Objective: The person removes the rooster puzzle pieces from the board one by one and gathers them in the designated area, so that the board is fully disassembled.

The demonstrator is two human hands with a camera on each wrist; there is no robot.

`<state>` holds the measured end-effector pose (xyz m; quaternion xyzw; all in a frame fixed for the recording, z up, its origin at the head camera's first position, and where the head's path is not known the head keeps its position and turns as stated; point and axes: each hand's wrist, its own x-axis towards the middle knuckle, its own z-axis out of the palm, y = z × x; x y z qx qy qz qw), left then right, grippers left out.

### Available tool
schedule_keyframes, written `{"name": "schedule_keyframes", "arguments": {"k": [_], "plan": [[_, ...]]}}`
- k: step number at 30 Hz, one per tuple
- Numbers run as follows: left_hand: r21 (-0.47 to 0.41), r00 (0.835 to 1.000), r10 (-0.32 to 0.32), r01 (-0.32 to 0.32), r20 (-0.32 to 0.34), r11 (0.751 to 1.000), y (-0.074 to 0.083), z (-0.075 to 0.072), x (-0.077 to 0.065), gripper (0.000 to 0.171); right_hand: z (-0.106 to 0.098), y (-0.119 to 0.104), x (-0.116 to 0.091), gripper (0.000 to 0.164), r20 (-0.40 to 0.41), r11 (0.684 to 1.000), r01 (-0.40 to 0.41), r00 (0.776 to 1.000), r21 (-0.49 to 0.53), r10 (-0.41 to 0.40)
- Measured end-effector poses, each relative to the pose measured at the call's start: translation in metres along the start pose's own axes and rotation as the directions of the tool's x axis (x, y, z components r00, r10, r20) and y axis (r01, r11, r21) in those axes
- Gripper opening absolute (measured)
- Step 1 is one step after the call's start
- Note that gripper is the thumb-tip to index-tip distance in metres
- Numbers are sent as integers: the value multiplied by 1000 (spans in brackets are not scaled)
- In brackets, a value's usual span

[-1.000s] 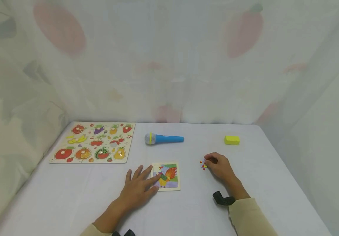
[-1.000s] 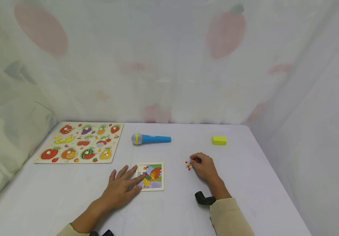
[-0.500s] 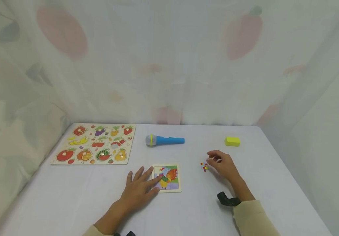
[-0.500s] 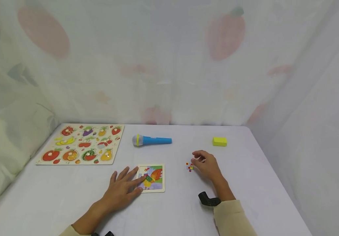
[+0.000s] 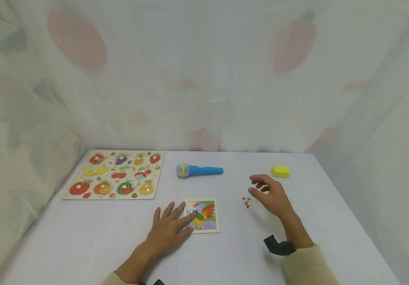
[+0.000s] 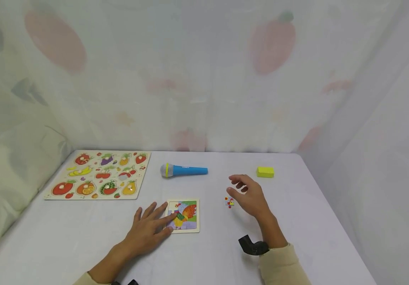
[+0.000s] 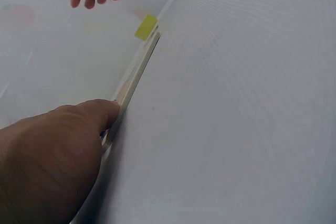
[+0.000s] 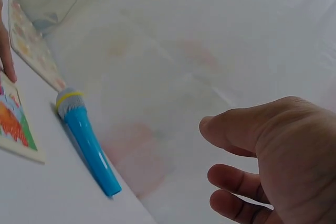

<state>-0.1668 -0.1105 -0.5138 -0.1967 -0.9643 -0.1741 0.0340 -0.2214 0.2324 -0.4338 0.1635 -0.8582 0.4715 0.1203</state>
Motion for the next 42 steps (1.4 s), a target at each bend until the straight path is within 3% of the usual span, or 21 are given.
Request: {"name": "schedule_keyframes", "arguments": {"k": [9,22,42], "plan": [[-1,1000,2,-2,1,1000,0,0,-1,43,7,-28,1,34,-2,998,66,998,6,-66],[-9,1000,6,-6,-1,1000,-1,0,0,43,32,-45,7,36,21,994,92,995,52,-93],[19,1000,5,-5,6,1000,2,-2,0,43,92,-31,16,42,65,980,38,997,195,-52]]}}
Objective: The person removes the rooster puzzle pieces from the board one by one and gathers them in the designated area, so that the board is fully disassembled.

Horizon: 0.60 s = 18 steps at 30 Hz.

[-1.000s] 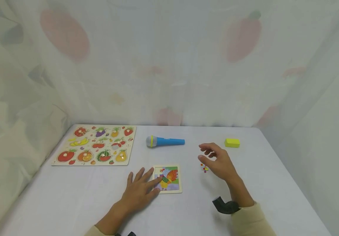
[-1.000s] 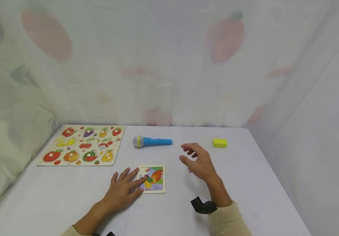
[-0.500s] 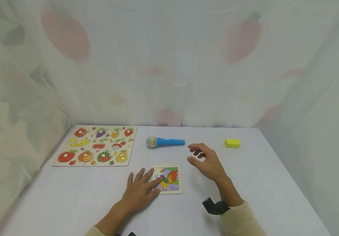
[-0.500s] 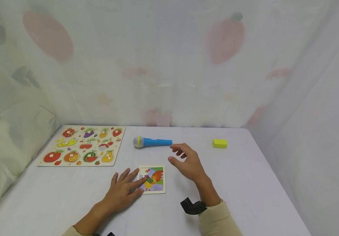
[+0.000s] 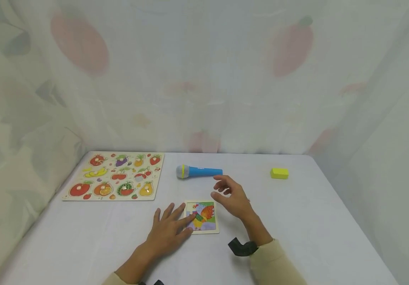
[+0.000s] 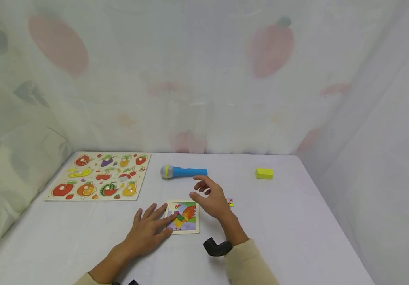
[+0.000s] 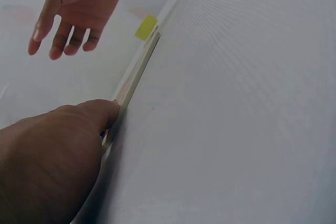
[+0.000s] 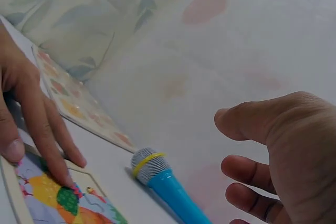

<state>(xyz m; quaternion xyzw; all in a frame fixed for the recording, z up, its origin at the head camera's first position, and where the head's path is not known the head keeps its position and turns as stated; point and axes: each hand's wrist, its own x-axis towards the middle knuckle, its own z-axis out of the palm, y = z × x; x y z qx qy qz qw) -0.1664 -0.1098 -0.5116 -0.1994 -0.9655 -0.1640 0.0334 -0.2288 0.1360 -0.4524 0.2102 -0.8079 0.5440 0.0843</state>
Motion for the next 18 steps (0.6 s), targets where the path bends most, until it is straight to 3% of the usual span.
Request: {"name": "schedule_keyframes", "arguments": {"k": [5,12,18], "plan": [[-2,1000,4,-4,-11,1000,-1,1,0,43,13,10,1,44,14,999,-44,999,27,44],[-8,1000,0,0,-8,1000,-1,1,0,42,26,20,-1,45,73,989,-142,987,-46,145],[-5,1000,-1,1,-6,1000,-1,1,0,43,33,32,-5,49,145,984,-118,980,-131,137]]}}
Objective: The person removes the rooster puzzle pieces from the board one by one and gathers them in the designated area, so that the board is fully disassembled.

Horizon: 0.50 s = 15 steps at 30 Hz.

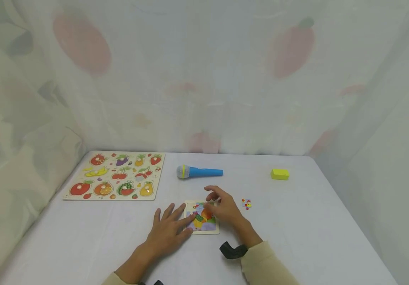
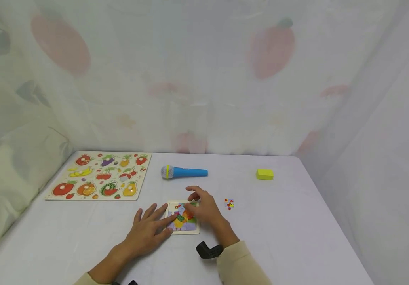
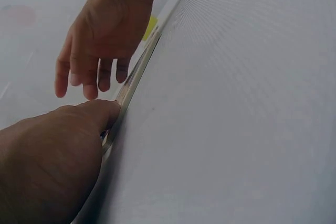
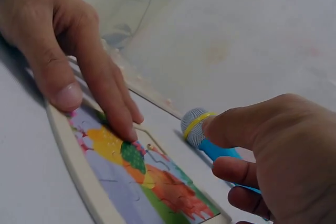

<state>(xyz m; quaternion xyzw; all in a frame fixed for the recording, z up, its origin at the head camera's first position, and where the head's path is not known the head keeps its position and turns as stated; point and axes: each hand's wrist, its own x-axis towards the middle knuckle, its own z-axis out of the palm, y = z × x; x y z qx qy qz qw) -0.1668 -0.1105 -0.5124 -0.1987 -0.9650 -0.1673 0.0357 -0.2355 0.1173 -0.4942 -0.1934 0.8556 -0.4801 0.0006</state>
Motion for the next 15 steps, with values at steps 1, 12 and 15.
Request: {"name": "schedule_keyframes", "arguments": {"k": [1,12,15], "plan": [[1,1000,0,0,1,1000,0,0,0,43,1,2,0,49,12,1000,3,1000,-11,-3],[6,1000,-2,2,16,1000,1,-1,-1,43,9,8,-1,50,63,995,14,998,-102,-7],[5,1000,3,-4,9,1000,1,-1,-1,43,11,8,0,51,58,989,18,998,-146,-10]]}}
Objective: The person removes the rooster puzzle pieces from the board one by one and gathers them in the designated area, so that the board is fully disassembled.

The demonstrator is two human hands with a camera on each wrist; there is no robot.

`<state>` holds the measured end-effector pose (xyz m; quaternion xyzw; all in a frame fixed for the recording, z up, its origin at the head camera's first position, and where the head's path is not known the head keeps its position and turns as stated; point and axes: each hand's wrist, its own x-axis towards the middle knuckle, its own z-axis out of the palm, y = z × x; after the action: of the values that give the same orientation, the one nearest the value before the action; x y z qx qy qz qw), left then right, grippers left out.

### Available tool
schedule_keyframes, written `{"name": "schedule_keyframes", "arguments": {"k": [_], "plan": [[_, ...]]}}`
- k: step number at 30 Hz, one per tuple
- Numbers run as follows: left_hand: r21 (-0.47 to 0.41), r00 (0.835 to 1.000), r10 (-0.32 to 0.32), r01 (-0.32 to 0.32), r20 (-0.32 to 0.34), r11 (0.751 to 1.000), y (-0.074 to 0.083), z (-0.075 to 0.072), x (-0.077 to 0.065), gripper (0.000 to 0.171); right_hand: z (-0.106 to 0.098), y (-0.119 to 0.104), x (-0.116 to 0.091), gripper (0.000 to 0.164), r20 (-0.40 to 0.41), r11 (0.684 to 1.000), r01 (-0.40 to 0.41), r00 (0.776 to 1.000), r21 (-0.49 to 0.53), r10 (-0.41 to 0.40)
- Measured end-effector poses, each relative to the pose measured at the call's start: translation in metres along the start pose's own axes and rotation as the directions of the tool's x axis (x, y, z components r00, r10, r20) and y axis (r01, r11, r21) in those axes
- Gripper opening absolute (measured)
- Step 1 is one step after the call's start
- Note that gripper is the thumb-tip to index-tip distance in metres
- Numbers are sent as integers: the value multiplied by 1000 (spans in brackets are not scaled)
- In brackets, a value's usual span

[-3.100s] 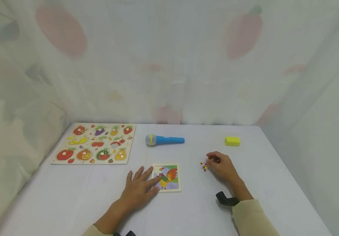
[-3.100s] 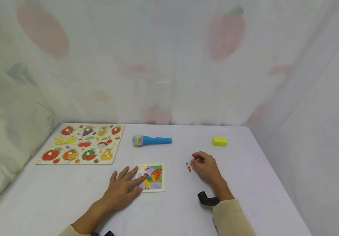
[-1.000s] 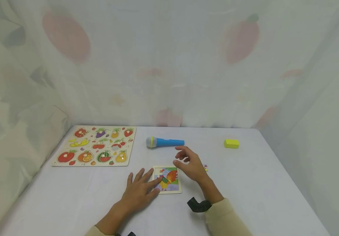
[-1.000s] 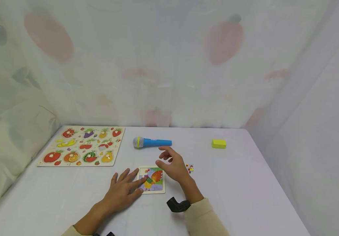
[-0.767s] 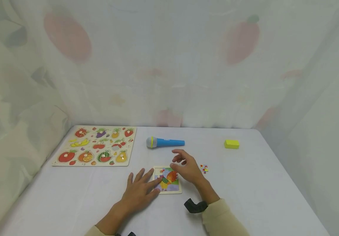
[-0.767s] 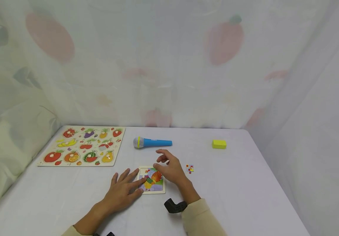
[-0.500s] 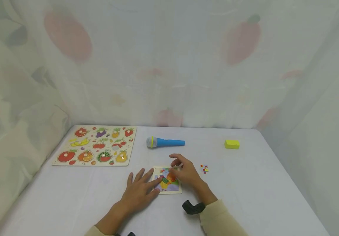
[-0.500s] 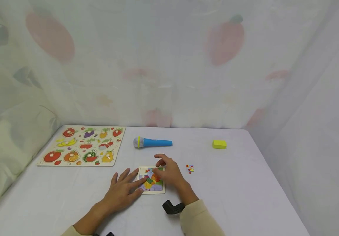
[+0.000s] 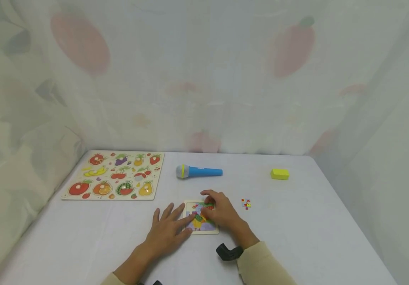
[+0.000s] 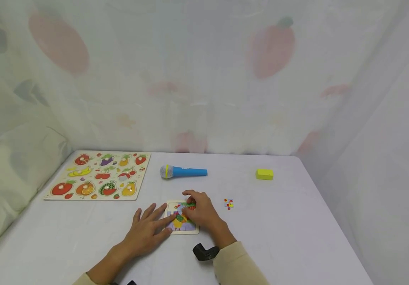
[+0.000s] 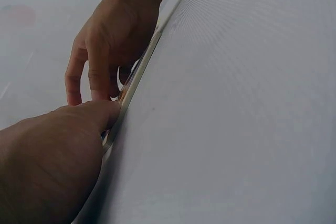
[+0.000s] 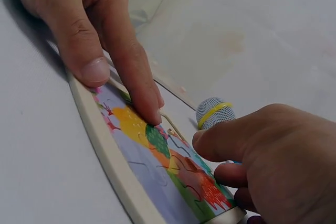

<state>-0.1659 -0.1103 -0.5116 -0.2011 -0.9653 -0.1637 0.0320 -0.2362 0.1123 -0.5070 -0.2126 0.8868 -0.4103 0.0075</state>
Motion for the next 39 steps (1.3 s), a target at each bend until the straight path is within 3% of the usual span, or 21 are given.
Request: {"name": "schedule_keyframes", "arguments": {"k": [13,23,39], "plan": [[21,1000,3,-3,-8,1000,-1,2,1,43,6,-5,-1,48,-29,990,51,998,-132,-55],[25,1000,9,-9,-9,1000,-2,3,1,44,8,-10,5,35,-3,973,-10,1000,-233,9],[17,1000,3,-3,-10,1000,-2,3,1,43,7,-13,8,34,30,965,-77,996,-252,87]]}}
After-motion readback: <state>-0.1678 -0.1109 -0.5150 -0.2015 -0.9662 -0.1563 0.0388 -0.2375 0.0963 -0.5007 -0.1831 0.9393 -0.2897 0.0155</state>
